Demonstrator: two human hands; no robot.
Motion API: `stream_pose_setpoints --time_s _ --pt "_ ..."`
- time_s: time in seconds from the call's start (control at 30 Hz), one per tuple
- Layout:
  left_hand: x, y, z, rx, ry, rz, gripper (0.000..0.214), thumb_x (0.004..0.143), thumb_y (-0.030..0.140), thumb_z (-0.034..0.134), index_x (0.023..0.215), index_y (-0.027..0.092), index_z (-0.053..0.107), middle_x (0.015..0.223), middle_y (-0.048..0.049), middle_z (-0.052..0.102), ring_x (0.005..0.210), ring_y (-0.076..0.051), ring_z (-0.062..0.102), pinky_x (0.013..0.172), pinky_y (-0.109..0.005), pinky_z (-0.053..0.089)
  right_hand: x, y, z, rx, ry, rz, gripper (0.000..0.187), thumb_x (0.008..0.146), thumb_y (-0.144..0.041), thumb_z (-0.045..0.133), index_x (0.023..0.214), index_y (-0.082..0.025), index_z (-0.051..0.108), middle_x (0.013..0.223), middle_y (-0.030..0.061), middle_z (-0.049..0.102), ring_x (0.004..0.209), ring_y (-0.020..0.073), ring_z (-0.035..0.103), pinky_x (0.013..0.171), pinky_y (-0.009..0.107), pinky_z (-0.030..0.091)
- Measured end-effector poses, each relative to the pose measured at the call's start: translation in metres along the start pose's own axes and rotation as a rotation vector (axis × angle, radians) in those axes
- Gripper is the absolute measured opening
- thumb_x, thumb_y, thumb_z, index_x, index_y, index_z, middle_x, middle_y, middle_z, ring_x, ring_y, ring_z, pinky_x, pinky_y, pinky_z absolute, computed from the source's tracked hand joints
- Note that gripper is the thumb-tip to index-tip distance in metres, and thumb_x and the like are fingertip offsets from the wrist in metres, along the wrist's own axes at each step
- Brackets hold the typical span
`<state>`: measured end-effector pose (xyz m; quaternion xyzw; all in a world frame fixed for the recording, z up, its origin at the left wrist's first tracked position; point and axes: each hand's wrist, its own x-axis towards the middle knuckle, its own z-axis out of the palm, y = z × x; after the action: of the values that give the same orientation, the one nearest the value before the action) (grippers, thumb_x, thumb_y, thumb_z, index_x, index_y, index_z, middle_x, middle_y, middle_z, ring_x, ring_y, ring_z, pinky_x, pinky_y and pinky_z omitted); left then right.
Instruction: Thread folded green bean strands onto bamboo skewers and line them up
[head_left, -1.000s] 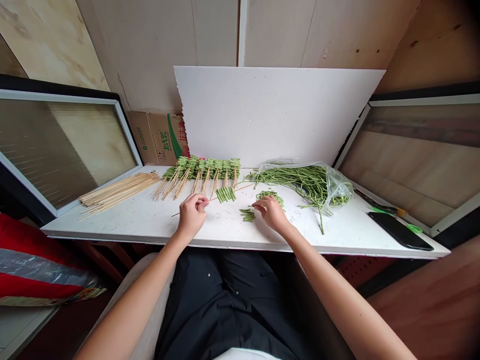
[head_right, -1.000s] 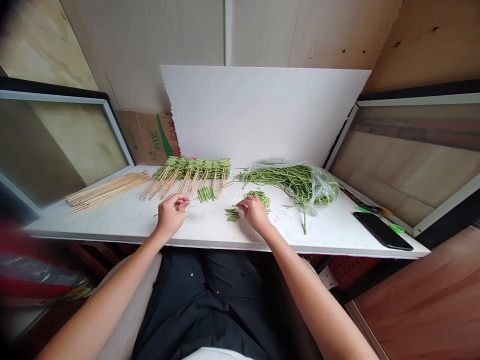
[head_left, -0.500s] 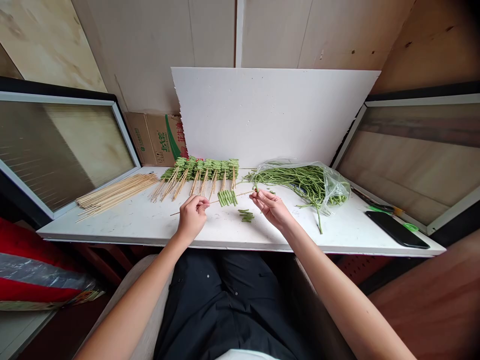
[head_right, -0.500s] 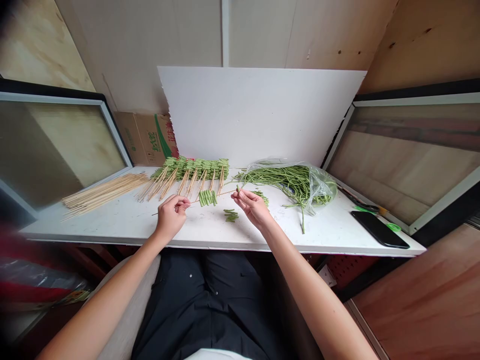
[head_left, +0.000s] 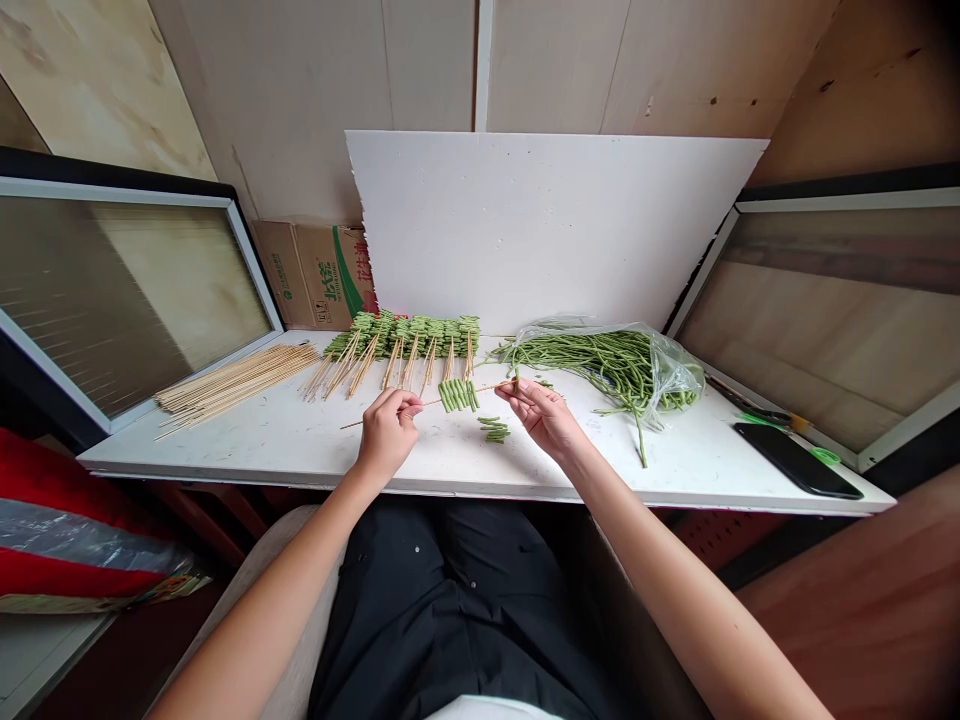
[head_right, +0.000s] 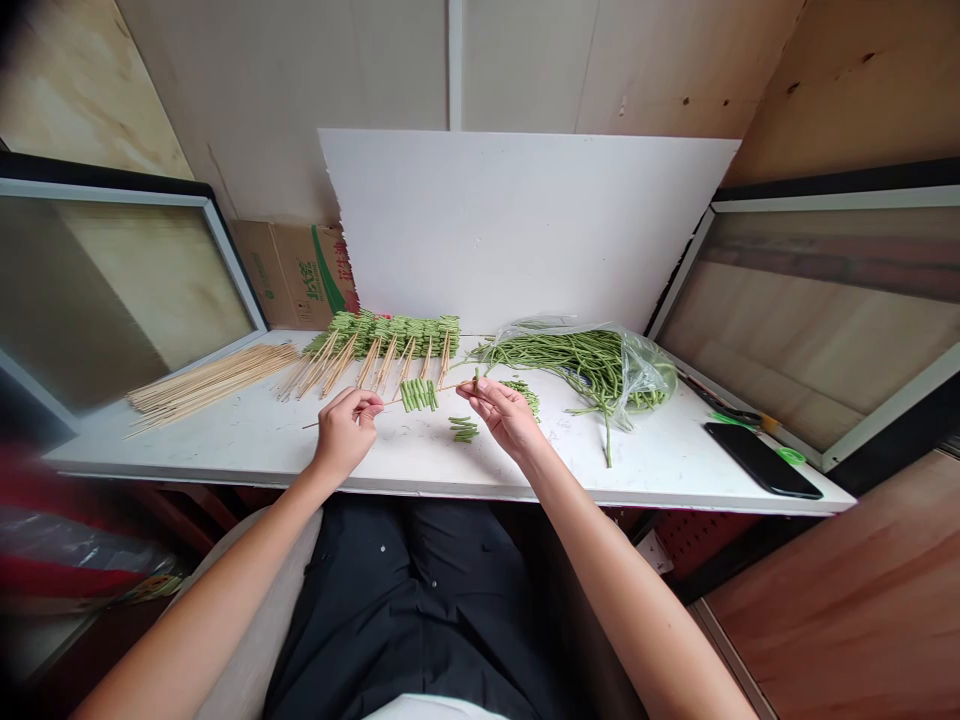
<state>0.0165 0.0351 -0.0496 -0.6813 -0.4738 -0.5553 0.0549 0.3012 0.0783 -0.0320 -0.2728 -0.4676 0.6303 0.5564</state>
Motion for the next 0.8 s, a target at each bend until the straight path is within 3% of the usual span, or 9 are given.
stream_pose_setpoints --time_s 0.37,0.8 --pt "0.0009 0.0037 -0.0033 0.034 -0.002 0.036 0.022 0.088 0.002 0.054 0.086 0.020 0.066 0.086 -0.0044 0.069 0.076 -0.018 0.067 0.071 -0.030 0.055 -0.0011 -0.0019 -0.0019 -0.018 0.007 -0.002 0.031 0.076 -0.045 0.093 0.096 -0.024 0.084 0.113 0.0069 0.082 0.124 0.0272 0.072 0.093 0.029 0.062" --pt "0.0013 -0.0004 -0.0079 0.151 -0.001 0.181 0.025 0.091 0.001 0.050 0.088 0.022 0.064 0.085 -0.0042 0.067 0.082 -0.020 0.068 0.075 -0.030 0.055 0.0000 -0.0056 -0.0027 -0.092 0.037 0.025 0.030 0.068 -0.043 0.096 0.085 -0.022 0.084 0.101 0.0094 0.084 0.112 0.0283 0.077 0.086 0.032 0.060"
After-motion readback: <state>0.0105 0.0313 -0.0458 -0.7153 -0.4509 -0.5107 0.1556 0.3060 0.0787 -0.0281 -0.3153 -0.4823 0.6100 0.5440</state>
